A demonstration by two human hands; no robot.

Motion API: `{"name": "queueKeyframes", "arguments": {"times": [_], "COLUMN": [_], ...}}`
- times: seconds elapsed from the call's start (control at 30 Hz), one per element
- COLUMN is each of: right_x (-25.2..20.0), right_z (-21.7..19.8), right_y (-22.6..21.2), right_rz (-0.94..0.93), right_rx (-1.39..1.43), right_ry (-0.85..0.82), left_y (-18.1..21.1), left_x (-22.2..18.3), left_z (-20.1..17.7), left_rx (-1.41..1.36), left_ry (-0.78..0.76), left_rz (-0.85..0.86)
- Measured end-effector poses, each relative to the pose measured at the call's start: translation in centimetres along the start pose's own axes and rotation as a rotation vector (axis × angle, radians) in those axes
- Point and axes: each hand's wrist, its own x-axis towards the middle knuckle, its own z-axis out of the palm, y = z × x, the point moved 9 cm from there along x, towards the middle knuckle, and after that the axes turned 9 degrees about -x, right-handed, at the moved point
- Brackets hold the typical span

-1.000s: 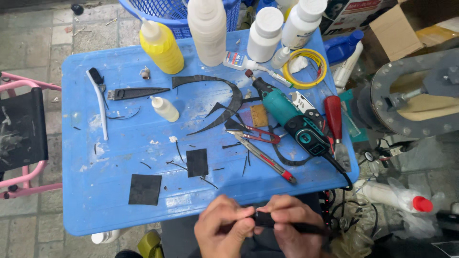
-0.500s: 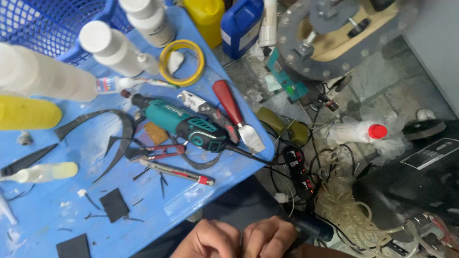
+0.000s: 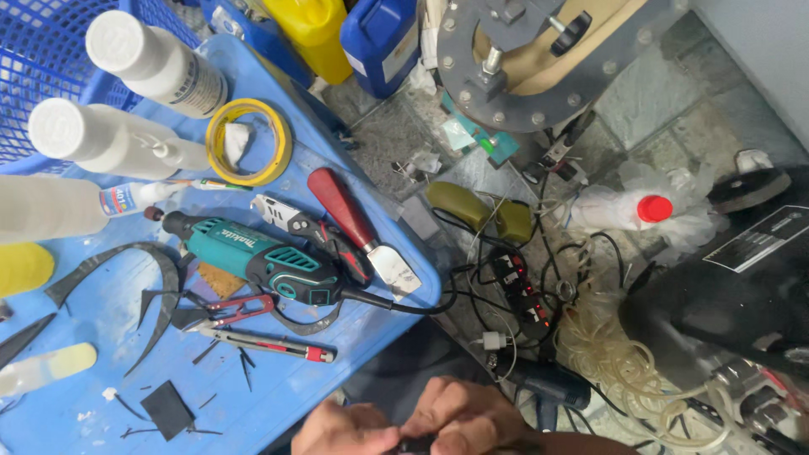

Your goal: The person applies glue from a white bottle onto a black square shoe part and then spreads it using a brush before adhering it to another shoe component.

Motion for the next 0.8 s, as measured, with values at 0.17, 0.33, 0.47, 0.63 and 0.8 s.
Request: {"name": "queueKeyframes", "arguments": {"times": [0.17,0.33,0.47,0.63,0.8], "right_x": [3.7,4.3,4.6,3.4,3.7], "right_z": [2.5,2.1,4.8,10.0,11.8], "right_y": [1.1,1.4,4.4,8.3,10.5], "right_rz": [-0.033,0.16,0.354,0.727,0.762], "right_rx": [0.535,0.275,0.537,1.021,0.845], "right_ry": [-0.184,0.03,0.043,-0.003,-0.042], "left_y": [1.0,7.4,9.5,9.1,9.8], "left_x": [-0.2,-1.4,-1.3,-3.6,-9.0], "left_z": [-0.6,1.1,0.9,1.1,-0.9], "left_rx": [0.045,0.568,0.457,-0.15,0.039], "left_ry": [0.036,0.427,0.471,0.445,0.662], "left_rz": [-0.019,0.37,0.249,0.301,0.529]}}
